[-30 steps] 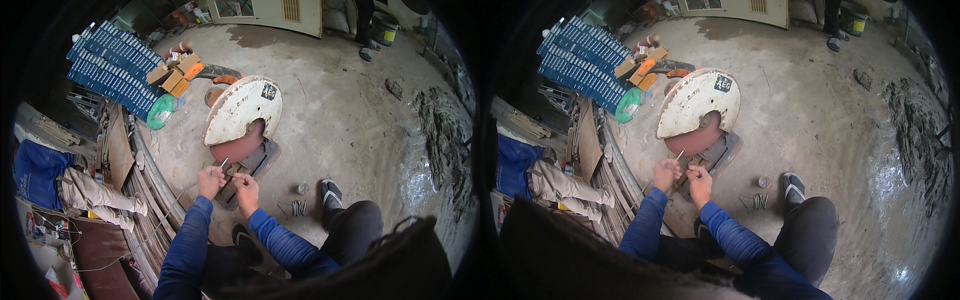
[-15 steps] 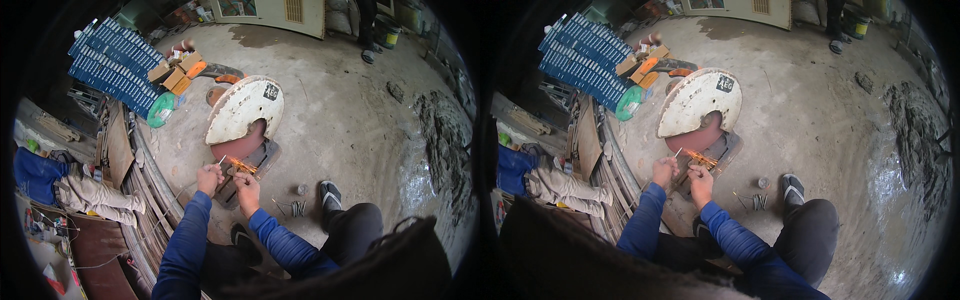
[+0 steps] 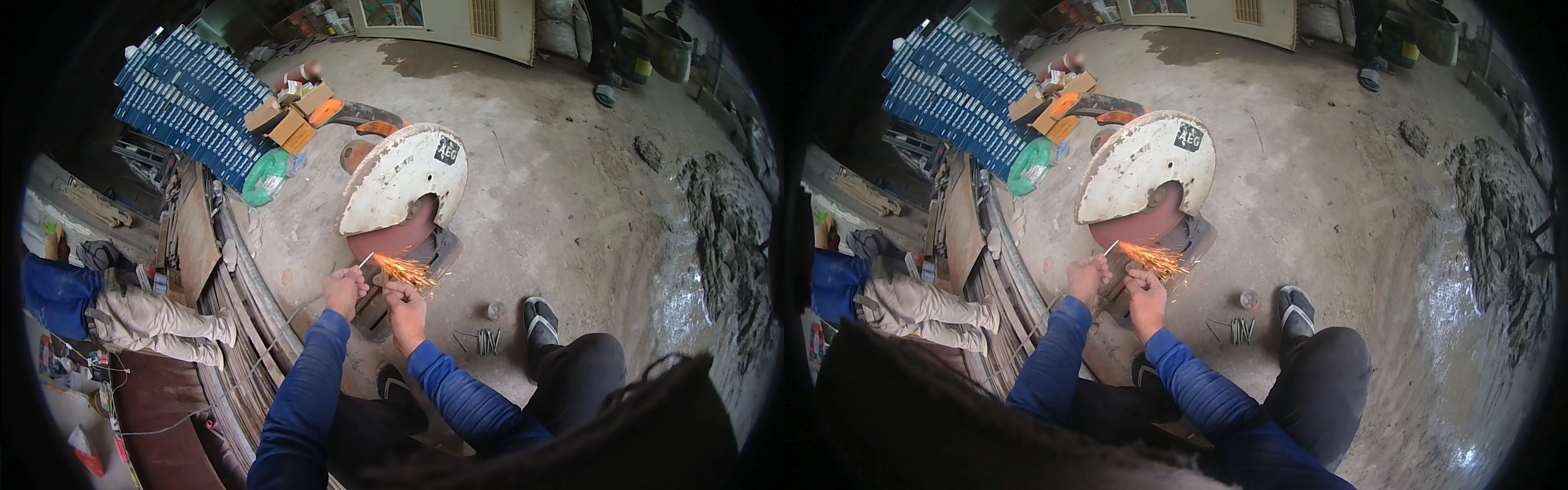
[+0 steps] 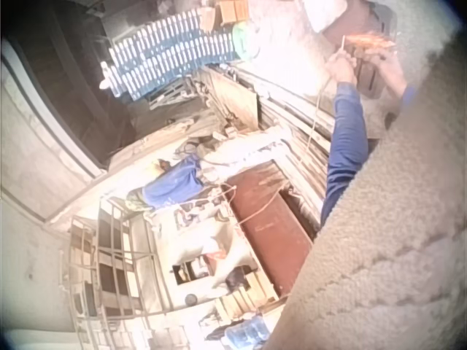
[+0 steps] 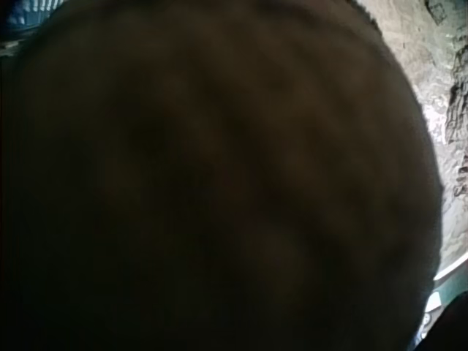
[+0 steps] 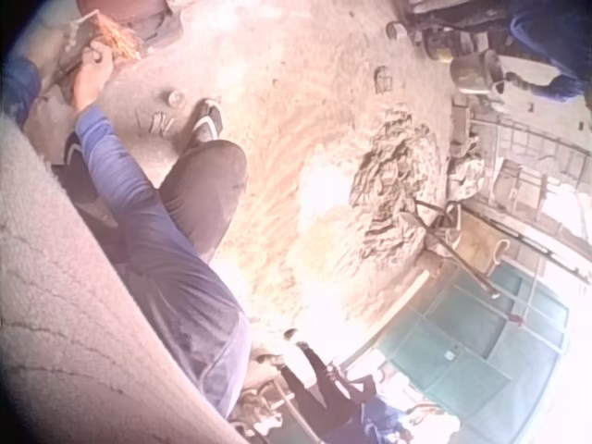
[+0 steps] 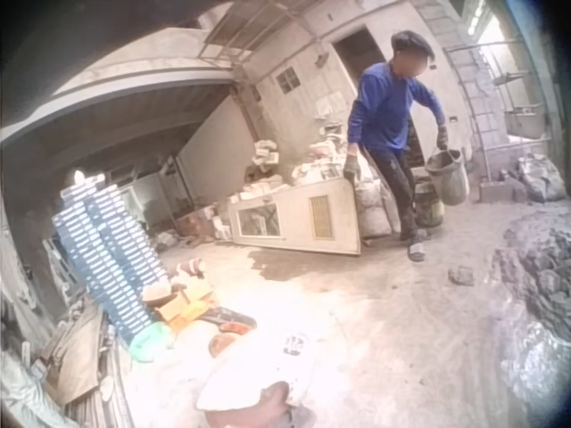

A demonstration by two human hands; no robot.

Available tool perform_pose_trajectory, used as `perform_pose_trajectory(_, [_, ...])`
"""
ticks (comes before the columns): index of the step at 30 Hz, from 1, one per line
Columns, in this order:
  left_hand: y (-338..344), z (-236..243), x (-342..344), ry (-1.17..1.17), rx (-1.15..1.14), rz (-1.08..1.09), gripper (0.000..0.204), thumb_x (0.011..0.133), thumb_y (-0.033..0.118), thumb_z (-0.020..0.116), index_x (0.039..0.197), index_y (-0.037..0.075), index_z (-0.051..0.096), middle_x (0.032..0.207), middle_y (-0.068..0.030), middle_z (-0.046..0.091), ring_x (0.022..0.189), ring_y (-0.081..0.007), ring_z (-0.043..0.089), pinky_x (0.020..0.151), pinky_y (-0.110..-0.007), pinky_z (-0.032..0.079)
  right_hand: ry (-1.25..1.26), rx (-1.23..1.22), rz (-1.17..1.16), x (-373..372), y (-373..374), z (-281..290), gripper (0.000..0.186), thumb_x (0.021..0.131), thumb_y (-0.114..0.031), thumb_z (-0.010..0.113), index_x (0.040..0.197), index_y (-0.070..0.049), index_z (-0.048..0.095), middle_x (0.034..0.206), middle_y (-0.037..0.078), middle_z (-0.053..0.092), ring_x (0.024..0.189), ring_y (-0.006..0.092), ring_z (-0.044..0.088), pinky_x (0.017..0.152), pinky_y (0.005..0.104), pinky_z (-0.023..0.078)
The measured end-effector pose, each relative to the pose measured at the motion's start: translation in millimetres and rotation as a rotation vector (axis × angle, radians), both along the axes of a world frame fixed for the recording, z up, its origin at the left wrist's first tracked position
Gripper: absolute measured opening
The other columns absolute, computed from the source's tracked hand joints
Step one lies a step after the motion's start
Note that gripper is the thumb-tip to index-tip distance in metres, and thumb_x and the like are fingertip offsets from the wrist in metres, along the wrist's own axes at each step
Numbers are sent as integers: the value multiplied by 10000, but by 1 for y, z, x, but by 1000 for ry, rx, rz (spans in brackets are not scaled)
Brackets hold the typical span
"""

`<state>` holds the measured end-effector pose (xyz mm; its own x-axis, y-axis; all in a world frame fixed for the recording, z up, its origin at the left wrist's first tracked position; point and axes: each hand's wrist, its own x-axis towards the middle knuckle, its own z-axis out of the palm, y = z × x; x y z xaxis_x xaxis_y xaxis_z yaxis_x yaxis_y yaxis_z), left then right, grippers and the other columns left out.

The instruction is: The person uses a bench grinder to sharpen small metal rods one by one. They hold each rod against the spinning wheel, creating sparks, then inspect and set it down before picking up the next one.

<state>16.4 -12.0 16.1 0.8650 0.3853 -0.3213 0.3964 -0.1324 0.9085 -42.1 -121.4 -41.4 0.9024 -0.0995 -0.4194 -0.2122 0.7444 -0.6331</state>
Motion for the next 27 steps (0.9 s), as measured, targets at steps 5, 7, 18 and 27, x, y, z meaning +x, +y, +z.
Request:
perform_pose_trajectory(5, [-2, 1, 0, -12, 1, 27, 119, 934, 96, 620, 914, -22, 627, 738, -45, 615, 577, -130, 587, 489, -243, 454, 5, 31, -6, -1, -1, 3, 198, 857, -34, 661, 1044, 33, 657, 833, -4, 609, 733, 59, 520, 670, 203, 426])
perform_pose_trajectory(7, [-4, 2, 0, -13, -9, 42, 119, 932, 96, 623, 921, -23, 627, 739, -46, 615, 581, -132, 589, 494, -245, 461, 29, 50, 7, -1, -1, 4, 201, 856, -32, 661, 1045, 35, 657, 832, -4, 609, 736, 61, 524, 676, 204, 430])
perform_pose_trajectory(18, [-4, -13, 1, -60, -203, 73, 100, 939, 34, 539, 876, -8, 604, 711, -79, 605, 553, -158, 601, 479, -280, 508, -73, -79, 20, -7, -8, -4, 244, 857, -48, 669, 1092, 21, 674, 911, 33, 660, 829, 93, 588, 750, 214, 470])
perform_pose_trajectory(27, [9, -10, -6, 142, -299, -86, 76, 897, 66, 631, 944, 7, 624, 792, -73, 641, 639, -156, 639, 561, -260, 535, -21, -57, 22, -2, -7, 8, 171, 882, -59, 645, 1044, -7, 639, 706, -28, 535, 516, 49, 440, 445, 212, 337])
